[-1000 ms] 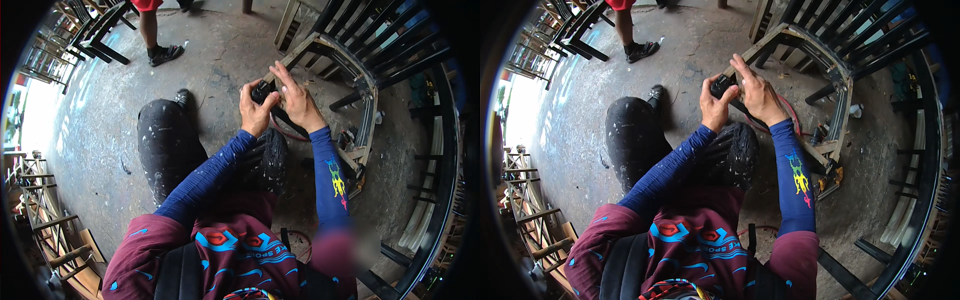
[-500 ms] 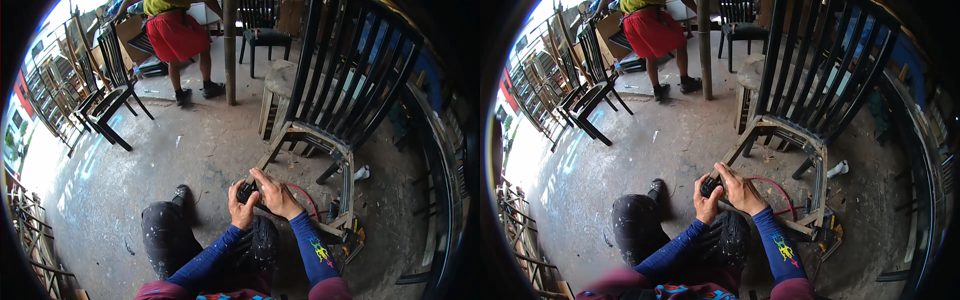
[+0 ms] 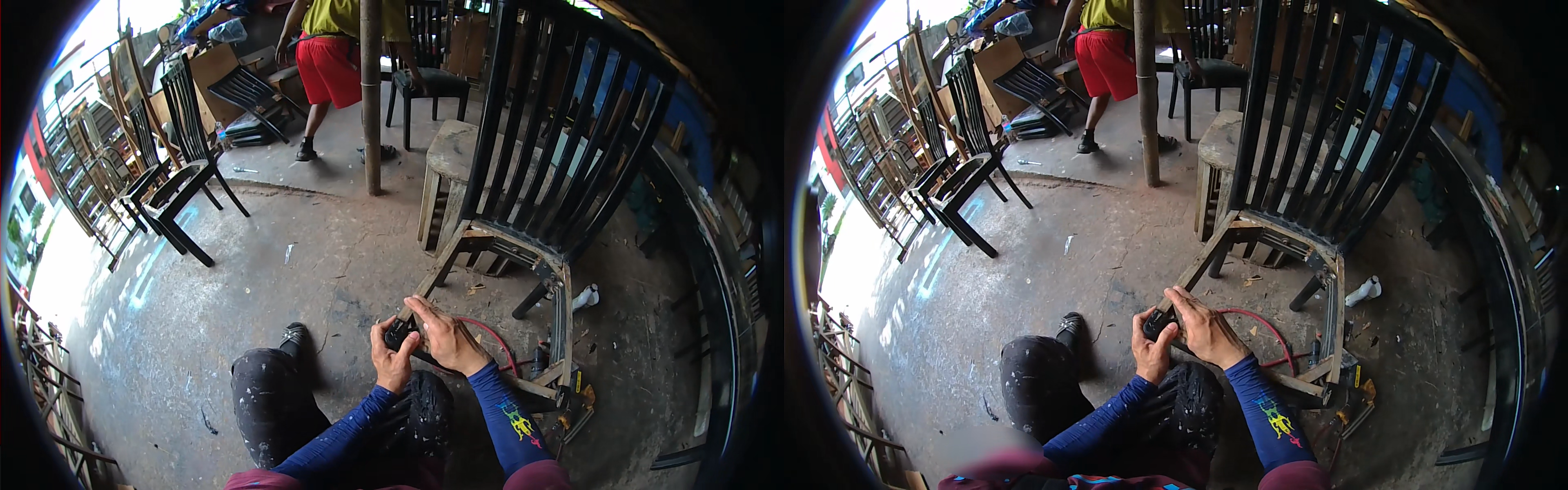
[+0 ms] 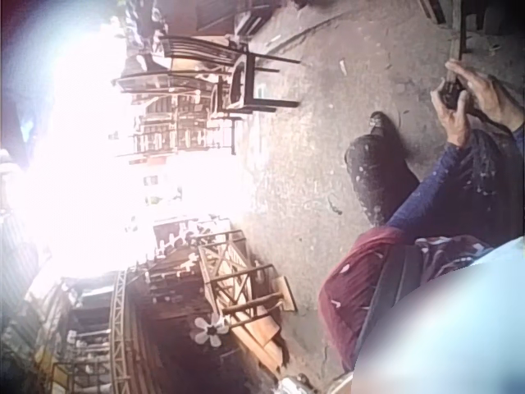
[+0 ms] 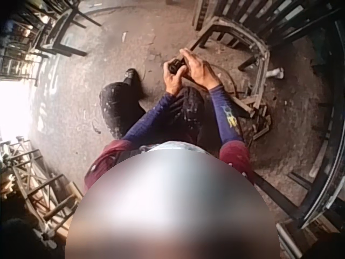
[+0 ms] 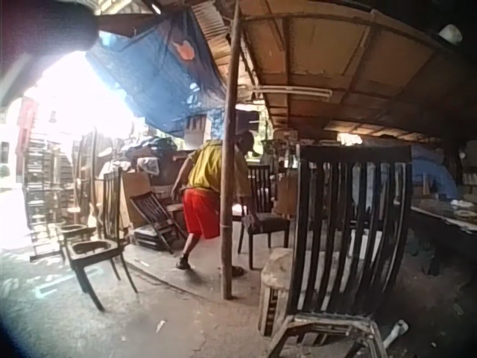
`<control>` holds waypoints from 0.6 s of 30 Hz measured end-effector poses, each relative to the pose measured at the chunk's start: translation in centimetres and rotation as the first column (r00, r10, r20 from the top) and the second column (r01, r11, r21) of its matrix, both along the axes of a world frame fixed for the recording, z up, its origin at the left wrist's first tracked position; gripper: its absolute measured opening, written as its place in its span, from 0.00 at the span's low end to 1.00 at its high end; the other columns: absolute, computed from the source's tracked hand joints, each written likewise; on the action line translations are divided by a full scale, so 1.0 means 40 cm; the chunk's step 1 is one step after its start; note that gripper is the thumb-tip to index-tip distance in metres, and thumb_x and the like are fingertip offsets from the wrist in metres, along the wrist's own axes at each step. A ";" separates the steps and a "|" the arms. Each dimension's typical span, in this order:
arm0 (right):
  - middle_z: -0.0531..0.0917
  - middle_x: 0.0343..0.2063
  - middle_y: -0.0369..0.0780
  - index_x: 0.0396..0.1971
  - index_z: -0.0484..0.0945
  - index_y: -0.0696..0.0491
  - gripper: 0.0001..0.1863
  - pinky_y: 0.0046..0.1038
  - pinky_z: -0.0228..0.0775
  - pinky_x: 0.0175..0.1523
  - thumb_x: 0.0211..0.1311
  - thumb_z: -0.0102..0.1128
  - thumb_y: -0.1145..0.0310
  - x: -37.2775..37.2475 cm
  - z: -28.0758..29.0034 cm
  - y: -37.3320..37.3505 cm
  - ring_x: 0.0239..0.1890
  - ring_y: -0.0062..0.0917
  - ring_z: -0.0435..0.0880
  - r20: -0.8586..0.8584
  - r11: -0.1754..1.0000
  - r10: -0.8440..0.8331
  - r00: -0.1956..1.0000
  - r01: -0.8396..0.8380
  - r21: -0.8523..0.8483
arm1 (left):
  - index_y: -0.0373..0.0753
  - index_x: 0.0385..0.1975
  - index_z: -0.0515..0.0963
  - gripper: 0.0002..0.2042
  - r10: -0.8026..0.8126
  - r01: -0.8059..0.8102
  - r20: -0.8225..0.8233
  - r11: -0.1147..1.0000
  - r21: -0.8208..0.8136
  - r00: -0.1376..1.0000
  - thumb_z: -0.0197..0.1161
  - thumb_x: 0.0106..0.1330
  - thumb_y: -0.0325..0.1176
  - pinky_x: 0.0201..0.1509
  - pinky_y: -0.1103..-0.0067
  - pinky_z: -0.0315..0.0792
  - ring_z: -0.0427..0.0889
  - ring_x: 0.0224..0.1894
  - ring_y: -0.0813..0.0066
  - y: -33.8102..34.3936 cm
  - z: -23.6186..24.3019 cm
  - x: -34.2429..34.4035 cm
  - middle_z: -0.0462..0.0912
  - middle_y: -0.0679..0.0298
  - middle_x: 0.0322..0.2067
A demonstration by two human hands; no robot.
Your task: Repairing a wooden chair frame by hammering in nails to secure the joints.
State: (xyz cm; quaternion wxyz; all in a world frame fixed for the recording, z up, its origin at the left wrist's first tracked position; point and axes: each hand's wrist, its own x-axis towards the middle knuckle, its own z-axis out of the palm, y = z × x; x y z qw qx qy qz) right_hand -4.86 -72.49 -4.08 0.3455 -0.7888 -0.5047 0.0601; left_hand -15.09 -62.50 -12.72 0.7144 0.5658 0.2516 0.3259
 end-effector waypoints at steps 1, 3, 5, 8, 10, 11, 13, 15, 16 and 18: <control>0.68 0.66 0.55 0.68 0.62 0.57 0.30 0.40 0.70 0.66 0.64 0.48 0.80 0.001 0.003 -0.001 0.67 0.49 0.69 -0.002 1.000 -0.002 1.000 0.002 -0.010 | 0.32 0.50 0.74 0.25 0.000 0.000 -0.001 1.000 -0.002 1.000 0.75 0.58 0.37 0.50 0.77 0.72 0.76 0.43 0.70 -0.001 0.002 0.001 0.75 0.59 0.40; 0.68 0.66 0.55 0.68 0.63 0.57 0.30 0.40 0.70 0.65 0.64 0.48 0.80 0.000 0.005 -0.001 0.67 0.49 0.70 0.006 1.000 -0.010 1.000 0.010 -0.008 | 0.32 0.50 0.74 0.25 -0.002 0.002 0.000 1.000 -0.004 1.000 0.75 0.57 0.37 0.50 0.77 0.71 0.76 0.43 0.70 -0.001 0.004 0.005 0.75 0.59 0.40; 0.68 0.66 0.55 0.67 0.64 0.57 0.29 0.40 0.70 0.65 0.64 0.49 0.80 -0.005 0.007 -0.002 0.66 0.49 0.71 0.007 1.000 -0.016 1.000 0.016 -0.007 | 0.32 0.50 0.75 0.25 0.010 -0.010 -0.012 1.000 0.011 1.000 0.75 0.57 0.38 0.50 0.76 0.71 0.76 0.44 0.70 -0.003 -0.003 0.003 0.75 0.59 0.40; 0.73 0.63 0.53 0.65 0.67 0.58 0.27 0.39 0.71 0.64 0.64 0.49 0.80 -0.002 0.019 0.006 0.63 0.48 0.74 -0.036 0.998 -0.026 0.999 0.028 0.051 | 0.32 0.49 0.75 0.24 0.027 -0.027 -0.008 0.999 0.033 1.000 0.74 0.58 0.38 0.50 0.76 0.71 0.76 0.44 0.69 0.000 -0.010 0.010 0.75 0.58 0.40; 0.80 0.55 0.52 0.61 0.71 0.59 0.24 0.38 0.75 0.59 0.64 0.50 0.79 -0.004 0.027 0.017 0.56 0.46 0.80 -0.057 0.996 -0.052 0.997 0.056 0.073 | 0.32 0.49 0.75 0.24 0.039 -0.039 0.011 0.999 0.026 0.999 0.74 0.57 0.38 0.51 0.75 0.71 0.77 0.44 0.66 0.001 -0.016 0.009 0.75 0.57 0.40; 0.85 0.48 0.50 0.58 0.74 0.60 0.20 0.37 0.79 0.54 0.65 0.51 0.78 0.002 0.039 0.025 0.50 0.45 0.85 0.014 0.990 -0.122 0.992 0.121 0.066 | 0.32 0.48 0.75 0.24 0.051 -0.051 -0.005 0.996 0.071 0.999 0.75 0.57 0.38 0.51 0.74 0.71 0.77 0.45 0.65 -0.001 -0.012 0.011 0.75 0.57 0.41; 0.85 0.46 0.50 0.56 0.76 0.60 0.19 0.35 0.79 0.52 0.65 0.52 0.77 0.032 0.084 0.064 0.48 0.44 0.86 0.043 0.975 -0.192 0.980 0.186 0.120 | 0.32 0.47 0.75 0.23 0.067 -0.065 -0.009 0.991 0.121 0.998 0.75 0.56 0.37 0.53 0.72 0.70 0.76 0.46 0.63 -0.002 -0.003 0.014 0.75 0.56 0.42; 0.86 0.45 0.50 0.54 0.77 0.61 0.17 0.33 0.80 0.50 0.67 0.55 0.74 0.090 0.116 0.113 0.47 0.41 0.87 0.003 0.937 -0.251 0.968 0.242 0.250 | 0.32 0.47 0.75 0.23 0.068 -0.067 -0.005 0.991 0.119 0.998 0.75 0.56 0.37 0.53 0.72 0.70 0.76 0.46 0.62 -0.005 0.001 0.015 0.74 0.56 0.41; 0.86 0.46 0.50 0.54 0.77 0.62 0.18 0.32 0.80 0.50 0.67 0.55 0.73 0.131 0.124 0.135 0.47 0.40 0.87 -0.059 0.915 -0.241 0.969 0.247 0.320 | 0.31 0.47 0.75 0.23 0.058 -0.058 0.002 0.991 0.118 0.998 0.75 0.56 0.37 0.53 0.72 0.70 0.76 0.46 0.62 -0.008 0.000 0.021 0.74 0.56 0.41; 0.85 0.48 0.52 0.57 0.75 0.64 0.20 0.31 0.80 0.51 0.68 0.57 0.71 0.186 0.170 0.193 0.47 0.38 0.87 -0.139 0.908 -0.257 0.956 0.288 0.303 | 0.31 0.46 0.75 0.23 0.084 -0.082 -0.007 0.984 0.156 0.996 0.75 0.56 0.37 0.52 0.72 0.70 0.76 0.45 0.62 -0.001 -0.007 0.019 0.74 0.56 0.41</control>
